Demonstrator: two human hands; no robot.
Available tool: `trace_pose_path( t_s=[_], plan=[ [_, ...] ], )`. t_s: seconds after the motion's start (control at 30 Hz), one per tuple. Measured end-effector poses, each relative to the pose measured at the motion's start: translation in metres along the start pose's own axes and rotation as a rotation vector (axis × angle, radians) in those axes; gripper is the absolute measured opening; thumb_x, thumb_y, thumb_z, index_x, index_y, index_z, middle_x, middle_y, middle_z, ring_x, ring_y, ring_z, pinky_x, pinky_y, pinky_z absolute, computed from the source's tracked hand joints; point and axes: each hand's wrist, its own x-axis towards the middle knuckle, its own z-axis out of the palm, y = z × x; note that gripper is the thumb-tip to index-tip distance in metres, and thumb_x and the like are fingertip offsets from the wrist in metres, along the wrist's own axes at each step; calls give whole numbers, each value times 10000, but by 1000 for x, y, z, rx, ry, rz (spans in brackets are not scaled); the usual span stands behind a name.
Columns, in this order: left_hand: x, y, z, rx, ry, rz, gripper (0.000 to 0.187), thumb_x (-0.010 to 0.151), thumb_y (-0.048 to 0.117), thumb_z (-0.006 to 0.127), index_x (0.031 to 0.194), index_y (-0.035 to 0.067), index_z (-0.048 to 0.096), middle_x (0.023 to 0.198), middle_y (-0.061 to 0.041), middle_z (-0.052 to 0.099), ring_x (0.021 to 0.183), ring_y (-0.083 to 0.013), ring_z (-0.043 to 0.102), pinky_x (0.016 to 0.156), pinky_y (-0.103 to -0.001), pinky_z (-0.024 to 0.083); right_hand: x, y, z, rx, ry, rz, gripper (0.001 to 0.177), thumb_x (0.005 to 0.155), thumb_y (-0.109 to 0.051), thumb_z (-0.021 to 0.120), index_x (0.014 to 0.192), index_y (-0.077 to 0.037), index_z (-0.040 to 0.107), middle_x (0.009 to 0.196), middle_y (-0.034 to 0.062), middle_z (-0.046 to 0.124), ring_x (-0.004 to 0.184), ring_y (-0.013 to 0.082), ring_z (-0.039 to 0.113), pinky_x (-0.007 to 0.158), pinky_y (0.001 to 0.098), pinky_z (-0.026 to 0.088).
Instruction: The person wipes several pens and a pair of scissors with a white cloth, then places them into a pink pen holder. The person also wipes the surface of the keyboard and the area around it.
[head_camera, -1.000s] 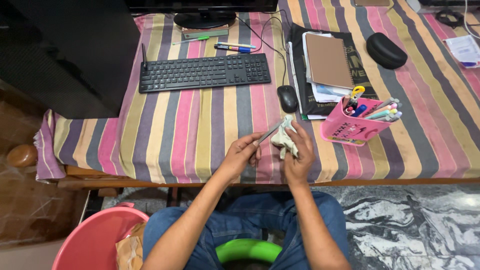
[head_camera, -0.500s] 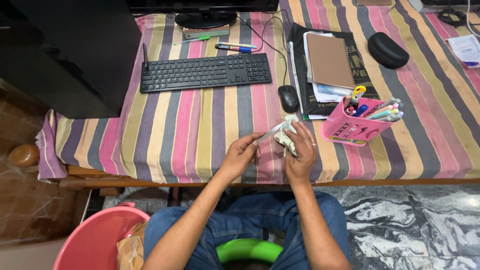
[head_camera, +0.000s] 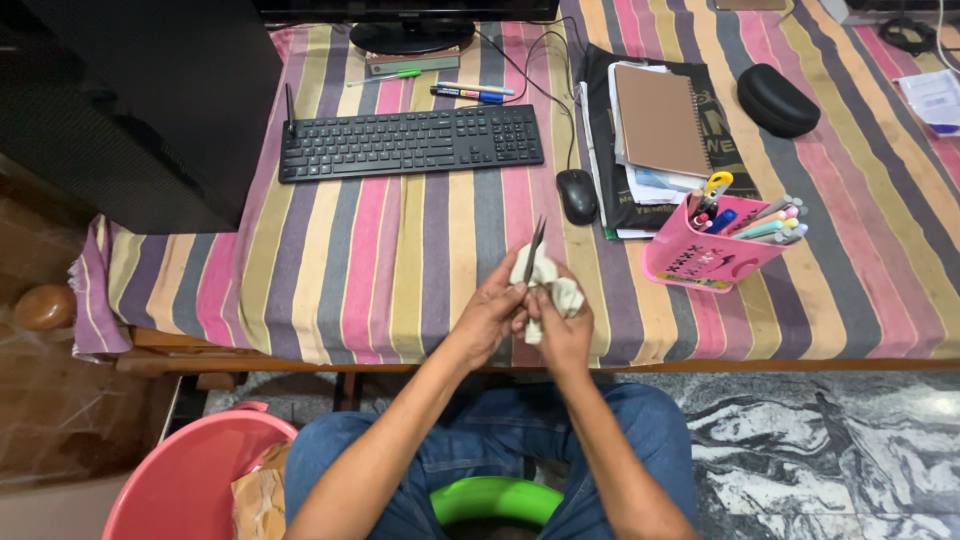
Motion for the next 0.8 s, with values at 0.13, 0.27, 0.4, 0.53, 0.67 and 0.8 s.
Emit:
trace_pose_path(
  t_s=[0.13,0.27,0.4,0.53,0.67,0.8],
  plan=[
    [-1,-2,-5,96,22,58,629,1065,190,518,1624,131,235,815,-42,657,594,-59,489,584,-214,458,8,-7,-33,-351,-82,-93,200,950,-98,661,1109,16,697,973,24,726,863,90,664,762,242,543],
    [7,-8,0,245,75,106,331,1115,210,542,1355,-14,586,870,-34,680,650,-70,558,607,-235,501,19,-34,-64,-338,-19,-87,292,1083,-239,688,903,-10,685,784,8,653,745,90,572,675,256,466],
    [22,-11,29,533,147,171,175,1015,167,616,1103,36,692,788,-11,699,641,-46,609,554,-223,490,21,-54,-57,-315,141,-50,212,988,-243,710,938,-38,706,824,-1,689,720,102,617,662,264,494],
    [29,-3,55,781,176,355,119,987,116,712,1025,7,744,754,-27,702,673,-45,598,585,-210,476,25,-71,-52,87,153,70,174,960,-228,701,1044,-80,663,892,18,706,781,125,685,724,287,559],
    [44,0,72,491,130,303,118,975,65,727,1035,-34,705,842,-27,734,730,-57,645,623,-208,500,27,-67,-63,348,225,210,186,966,-258,675,1058,-97,674,896,48,713,775,173,694,712,325,566],
    [52,-13,94,384,66,355,183,934,24,724,1108,-20,692,922,-38,746,827,-73,705,732,-224,578,35,-47,-68,706,86,320,293,1032,-377,604,1040,-89,658,913,55,711,835,189,701,767,329,584]
  ],
)
